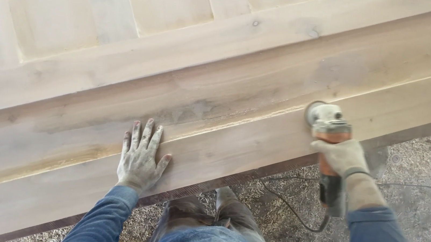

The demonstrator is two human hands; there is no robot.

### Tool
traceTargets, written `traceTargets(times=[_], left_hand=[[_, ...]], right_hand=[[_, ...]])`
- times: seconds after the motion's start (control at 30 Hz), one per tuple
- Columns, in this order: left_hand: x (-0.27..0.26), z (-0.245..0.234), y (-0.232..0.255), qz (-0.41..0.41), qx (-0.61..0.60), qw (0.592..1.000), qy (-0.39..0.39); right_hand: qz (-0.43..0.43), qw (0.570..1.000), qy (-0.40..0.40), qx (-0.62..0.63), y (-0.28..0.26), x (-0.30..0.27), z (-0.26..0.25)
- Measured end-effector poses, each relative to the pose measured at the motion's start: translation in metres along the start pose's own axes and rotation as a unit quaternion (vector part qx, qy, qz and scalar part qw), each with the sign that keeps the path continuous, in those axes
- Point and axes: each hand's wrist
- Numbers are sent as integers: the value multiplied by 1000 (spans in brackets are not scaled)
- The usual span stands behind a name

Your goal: Sanding the recessed panels of a large wooden door using a hand-held power sander.

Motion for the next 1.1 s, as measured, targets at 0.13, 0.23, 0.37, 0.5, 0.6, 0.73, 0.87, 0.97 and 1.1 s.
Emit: traceTargets(times=[0.13,0.23,0.37,0.5,0.6,0.73,0.87,0.97,1.1], left_hand=[[-2,8,-6,2,-7,1000,2],[-10,16,-15,3,-35,999,7],[-39,10,-45,-53,-116,990,53],[-94,19,-133,-135,-74,985,76],[-144,8,-206,-252,-40,966,29],[-197,4,-274,-350,-71,933,49],[-216,17,-299,-386,-90,914,86],[-216,28,-308,-388,-93,913,86],[-221,27,-300,-380,-86,919,67]], right_hand=[[-47,998,-31,-17,-21,-60,45],[-104,991,-55,-61,-27,-93,84],[-199,971,-42,-125,-42,-152,127],[-264,946,-59,-179,-69,-216,163],[-300,926,-67,-221,-83,-253,190],[-333,903,-99,-253,-103,-296,227],[-374,843,-161,-352,-136,-362,251],[-434,789,-193,-389,-142,-391,277],[-485,740,-232,-404,-136,-412,275]])
Point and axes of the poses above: each hand's wrist, its own x-axis towards the middle knuckle, its own z-axis out of the palm, y = z × x, and after that the axes turned 7 degrees about y, right-handed
